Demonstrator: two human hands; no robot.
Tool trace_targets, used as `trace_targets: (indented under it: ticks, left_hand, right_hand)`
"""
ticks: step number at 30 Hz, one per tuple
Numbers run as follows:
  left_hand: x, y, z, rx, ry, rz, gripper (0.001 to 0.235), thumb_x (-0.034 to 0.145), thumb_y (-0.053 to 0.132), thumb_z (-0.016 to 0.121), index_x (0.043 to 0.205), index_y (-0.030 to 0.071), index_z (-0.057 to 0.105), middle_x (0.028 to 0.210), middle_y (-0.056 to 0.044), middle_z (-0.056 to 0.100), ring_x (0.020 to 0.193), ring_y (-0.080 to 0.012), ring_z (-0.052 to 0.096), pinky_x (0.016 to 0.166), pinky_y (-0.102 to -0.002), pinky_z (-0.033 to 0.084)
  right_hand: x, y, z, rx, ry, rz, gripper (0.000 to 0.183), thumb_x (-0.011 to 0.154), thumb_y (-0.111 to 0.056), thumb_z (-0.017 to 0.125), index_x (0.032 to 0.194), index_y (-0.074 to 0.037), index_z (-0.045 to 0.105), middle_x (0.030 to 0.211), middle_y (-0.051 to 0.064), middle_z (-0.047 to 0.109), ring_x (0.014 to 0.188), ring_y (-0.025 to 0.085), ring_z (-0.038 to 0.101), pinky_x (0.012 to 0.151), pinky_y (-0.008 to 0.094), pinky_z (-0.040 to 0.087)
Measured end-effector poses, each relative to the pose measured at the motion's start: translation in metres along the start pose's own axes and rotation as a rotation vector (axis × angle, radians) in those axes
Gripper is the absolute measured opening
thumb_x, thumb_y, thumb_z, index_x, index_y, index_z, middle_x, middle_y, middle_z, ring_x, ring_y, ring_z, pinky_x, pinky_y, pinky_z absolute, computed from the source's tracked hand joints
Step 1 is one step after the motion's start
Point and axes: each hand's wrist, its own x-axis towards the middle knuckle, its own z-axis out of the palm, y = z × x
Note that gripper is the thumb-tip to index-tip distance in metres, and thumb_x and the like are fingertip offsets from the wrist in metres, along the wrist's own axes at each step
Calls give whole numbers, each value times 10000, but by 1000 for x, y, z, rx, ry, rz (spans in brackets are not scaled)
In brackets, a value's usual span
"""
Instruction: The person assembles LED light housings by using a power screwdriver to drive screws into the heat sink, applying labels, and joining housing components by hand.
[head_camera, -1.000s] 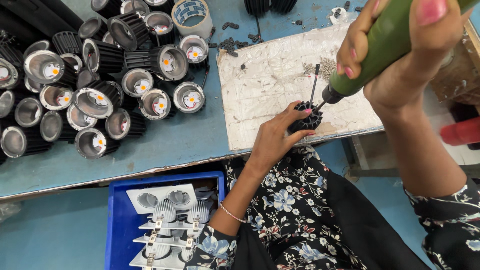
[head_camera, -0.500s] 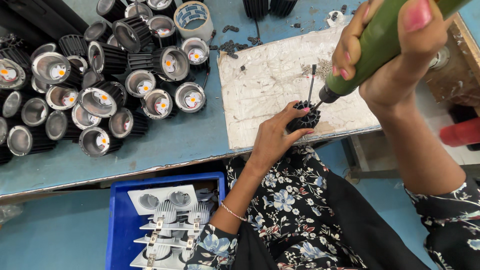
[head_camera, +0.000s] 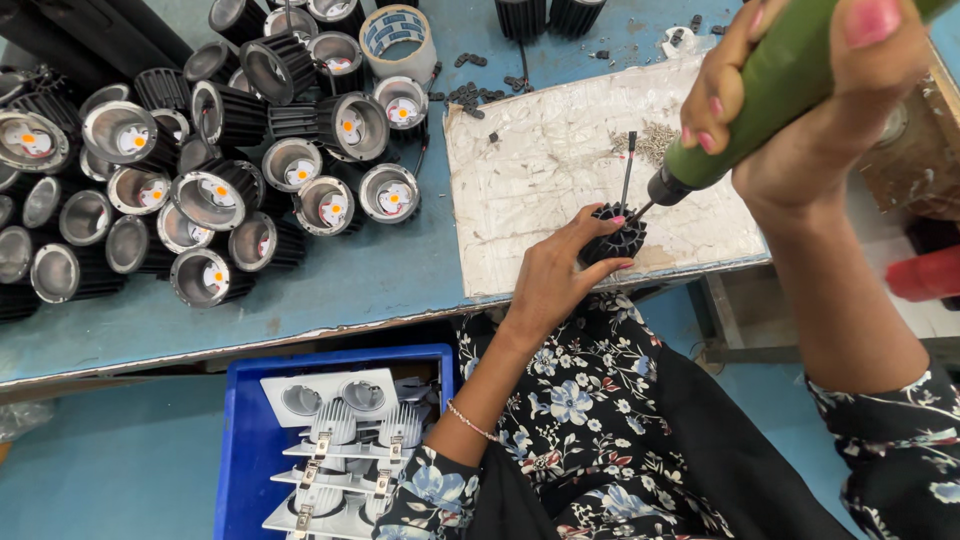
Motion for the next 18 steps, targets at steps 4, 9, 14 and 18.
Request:
trace_targets:
  ticks: [4,9,14,18]
  left_hand:
    - [0,2,-1,-72,-84,-277,720,732,442,834,1354,169,598,1230,-89,738,1031,-278,759,878,-371,596]
    - [0,-3,-1,-53,-39,-159,844,770,491,835,1472,128,537,1296,-164,708,1126,-324,726,964,-395,573]
    - [0,-8,1,-66,-74,-200,854,759,522,836,1468,136,554,1280,-170,723,1128,-312,734,975,-394,570]
    - [0,-8,1,-75,-72,-206,836,753,512,841,1448,131,574,1286,-167,727,1135,-306,733,976,-389,567]
  right_hand:
    - [3,1,-10,5,-2,-47,837,947,-833,390,1038,-2,434,728,122,374,538,239,408,548,370,369]
    - [8,-13,-12,-186,-32,-26,877,951,-858,288,790,4,307,643,144,333,564,284,386,558,380,346]
    - [11,-14,3,-216,-36,13,907,960,-867,276,768,18,336,621,148,361,558,287,418,573,391,379]
    - [12,-11,6,-224,-46,20,895,988,-841,266,753,19,344,603,144,369,559,284,436,576,385,386]
